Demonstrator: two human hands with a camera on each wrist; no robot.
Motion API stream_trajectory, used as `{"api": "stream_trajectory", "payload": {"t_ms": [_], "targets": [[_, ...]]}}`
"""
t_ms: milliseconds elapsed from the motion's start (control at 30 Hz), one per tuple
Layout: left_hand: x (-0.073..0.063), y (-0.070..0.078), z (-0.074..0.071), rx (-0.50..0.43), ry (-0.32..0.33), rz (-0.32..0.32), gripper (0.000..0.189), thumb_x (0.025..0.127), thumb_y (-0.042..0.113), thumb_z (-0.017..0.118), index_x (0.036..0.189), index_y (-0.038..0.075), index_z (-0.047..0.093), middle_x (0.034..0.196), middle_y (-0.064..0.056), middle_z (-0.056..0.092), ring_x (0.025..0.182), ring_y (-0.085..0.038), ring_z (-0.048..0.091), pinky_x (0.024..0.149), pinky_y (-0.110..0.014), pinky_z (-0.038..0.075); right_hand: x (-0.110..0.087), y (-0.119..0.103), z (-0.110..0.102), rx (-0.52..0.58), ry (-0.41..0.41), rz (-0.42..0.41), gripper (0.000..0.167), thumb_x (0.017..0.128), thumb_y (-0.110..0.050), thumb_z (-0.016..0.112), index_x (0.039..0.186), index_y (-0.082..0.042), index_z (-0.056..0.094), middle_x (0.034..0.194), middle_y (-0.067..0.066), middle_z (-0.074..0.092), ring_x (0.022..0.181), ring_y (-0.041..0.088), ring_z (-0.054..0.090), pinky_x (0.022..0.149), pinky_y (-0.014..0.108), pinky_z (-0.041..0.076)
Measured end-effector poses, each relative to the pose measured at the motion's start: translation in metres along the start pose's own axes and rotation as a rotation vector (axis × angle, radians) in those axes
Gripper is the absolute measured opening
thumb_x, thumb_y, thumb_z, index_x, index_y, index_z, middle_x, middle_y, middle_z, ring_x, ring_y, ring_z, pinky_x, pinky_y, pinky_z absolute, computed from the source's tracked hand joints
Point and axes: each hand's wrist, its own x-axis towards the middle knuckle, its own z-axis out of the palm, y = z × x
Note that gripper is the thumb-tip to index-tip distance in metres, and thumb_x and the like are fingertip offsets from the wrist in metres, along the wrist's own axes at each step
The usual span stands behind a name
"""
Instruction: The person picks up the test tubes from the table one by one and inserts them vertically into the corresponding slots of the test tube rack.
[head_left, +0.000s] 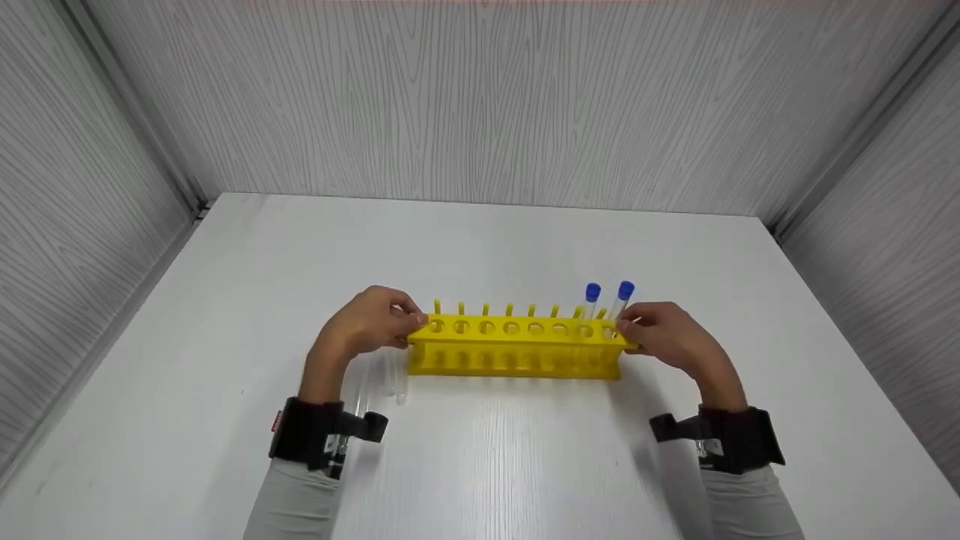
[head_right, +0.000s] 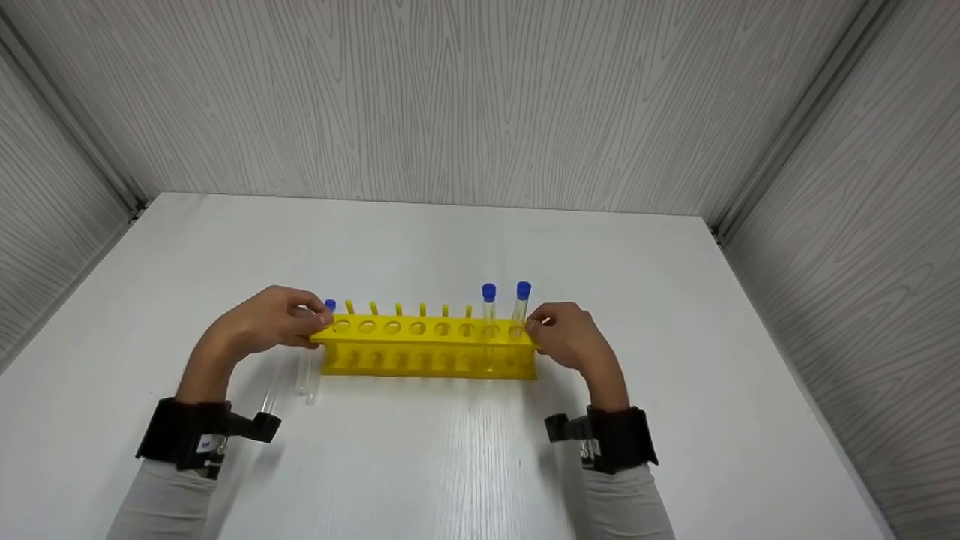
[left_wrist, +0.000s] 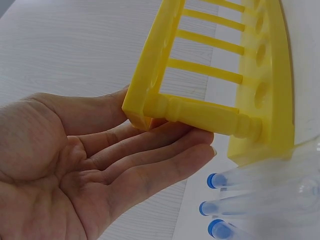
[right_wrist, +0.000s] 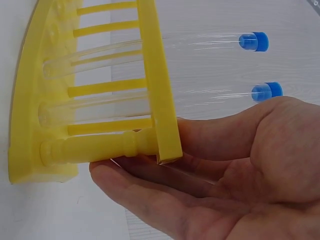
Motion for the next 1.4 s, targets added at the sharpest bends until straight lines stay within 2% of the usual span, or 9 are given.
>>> {"api": "stream_trajectory", "payload": {"t_ms": [167,500,767,1167,1400], "targets": [[0.0002,0.0011,-0.0011,0.010,0.003,0.001,0.030,0.101,0.024,0.062,0.122,0.002,0.069,0.116,-0.017,0.072,0.100,-0.032,0.074,0.094,-0.042,0.058,-0.0003,-0.0010,0.0000,-0.005,0.012,-0.002,0.037,0.104,-0.023,0.052,0.128,0.003,0.062,0.128,0.025,0.061,0.105,0.032,0.070,0.099,0.048,0.055],[0.0003,0.0009,-0.0016,0.006,0.004,-0.008,0.030,0.101,0.023,0.062,0.122,0.003,0.069,0.118,-0.017,0.072,0.102,-0.032,0.074,0.096,-0.044,0.057,-0.0003,-0.0016,-0.0011,0.015,0.004,0.018,0.040,0.105,-0.025,0.053,0.133,0.003,0.060,0.132,0.025,0.060,0.108,0.033,0.070,0.101,0.048,0.054],[0.0001,-0.0017,-0.0002,-0.016,0.010,0.013,0.029,0.101,0.023,0.062,0.120,0.002,0.069,0.118,-0.019,0.071,0.103,-0.034,0.073,0.095,-0.045,0.058,0.0007,-0.0015,-0.0012,0.021,-0.007,0.032,0.042,0.105,-0.027,0.054,0.134,0.002,0.059,0.132,0.025,0.060,0.107,0.032,0.070,0.102,0.049,0.053],[-0.0003,-0.0016,0.0007,0.021,0.017,0.051,0.029,0.101,0.026,0.063,0.119,0.005,0.071,0.115,-0.016,0.072,0.100,-0.035,0.074,0.094,-0.045,0.058,0.0005,-0.0010,-0.0004,0.028,-0.006,0.056,0.041,0.105,-0.026,0.053,0.134,0.002,0.059,0.134,0.025,0.059,0.110,0.031,0.068,0.102,0.047,0.053],[-0.0023,-0.0033,-0.0057,0.009,0.040,0.025,0.034,0.102,0.031,0.062,0.122,0.004,0.068,0.112,-0.017,0.073,0.102,-0.035,0.073,0.093,-0.043,0.059,0.0005,-0.0008,-0.0004,0.038,-0.009,0.038,0.040,0.105,-0.025,0.053,0.133,0.002,0.059,0.134,0.025,0.059,0.110,0.033,0.068,0.102,0.047,0.053]]}}
